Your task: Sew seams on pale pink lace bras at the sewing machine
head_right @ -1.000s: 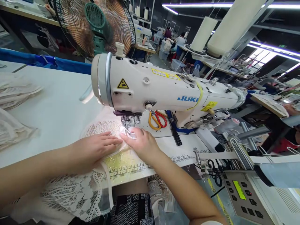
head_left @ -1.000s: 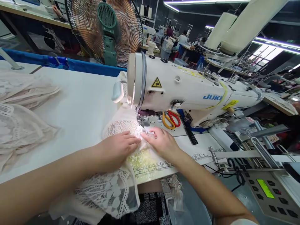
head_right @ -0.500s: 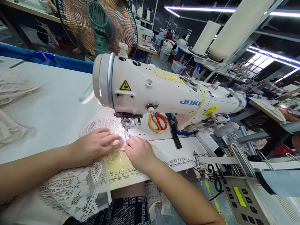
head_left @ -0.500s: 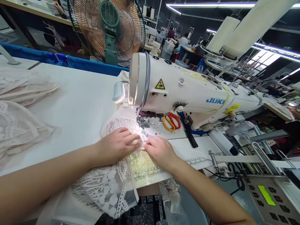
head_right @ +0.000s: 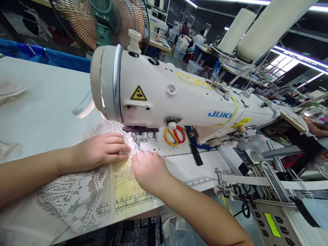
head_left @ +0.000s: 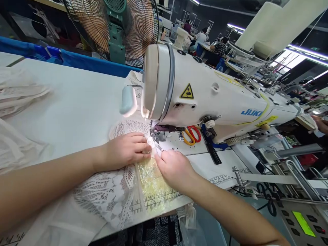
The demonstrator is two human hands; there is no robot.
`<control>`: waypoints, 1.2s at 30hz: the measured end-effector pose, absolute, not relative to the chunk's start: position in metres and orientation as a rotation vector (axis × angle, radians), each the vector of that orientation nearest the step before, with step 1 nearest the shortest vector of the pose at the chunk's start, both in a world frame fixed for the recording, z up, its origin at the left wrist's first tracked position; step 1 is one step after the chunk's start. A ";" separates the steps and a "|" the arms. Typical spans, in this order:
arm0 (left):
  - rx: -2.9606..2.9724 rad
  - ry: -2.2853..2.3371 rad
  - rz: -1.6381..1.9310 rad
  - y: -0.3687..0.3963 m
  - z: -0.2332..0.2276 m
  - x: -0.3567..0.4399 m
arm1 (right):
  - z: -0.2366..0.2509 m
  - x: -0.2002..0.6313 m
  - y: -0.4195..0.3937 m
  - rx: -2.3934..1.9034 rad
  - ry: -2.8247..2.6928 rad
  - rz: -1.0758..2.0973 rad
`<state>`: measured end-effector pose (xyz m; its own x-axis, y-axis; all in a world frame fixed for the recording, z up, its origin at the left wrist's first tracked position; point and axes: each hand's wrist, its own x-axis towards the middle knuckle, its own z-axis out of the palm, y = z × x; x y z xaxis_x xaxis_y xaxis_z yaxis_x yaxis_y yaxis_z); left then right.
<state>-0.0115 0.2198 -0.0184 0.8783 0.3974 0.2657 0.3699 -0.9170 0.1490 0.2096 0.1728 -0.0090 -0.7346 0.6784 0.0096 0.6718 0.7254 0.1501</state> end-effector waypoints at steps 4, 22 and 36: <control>3.082 0.452 0.585 0.232 -0.021 -0.017 | 0.002 0.202 0.179 1.105 2.687 0.079; 2.967 0.696 0.240 0.270 -0.015 -0.033 | 0.017 0.169 0.191 1.194 2.349 -0.119; 2.573 1.285 0.399 0.296 -0.018 -0.032 | 0.013 0.169 0.189 1.210 2.318 -0.074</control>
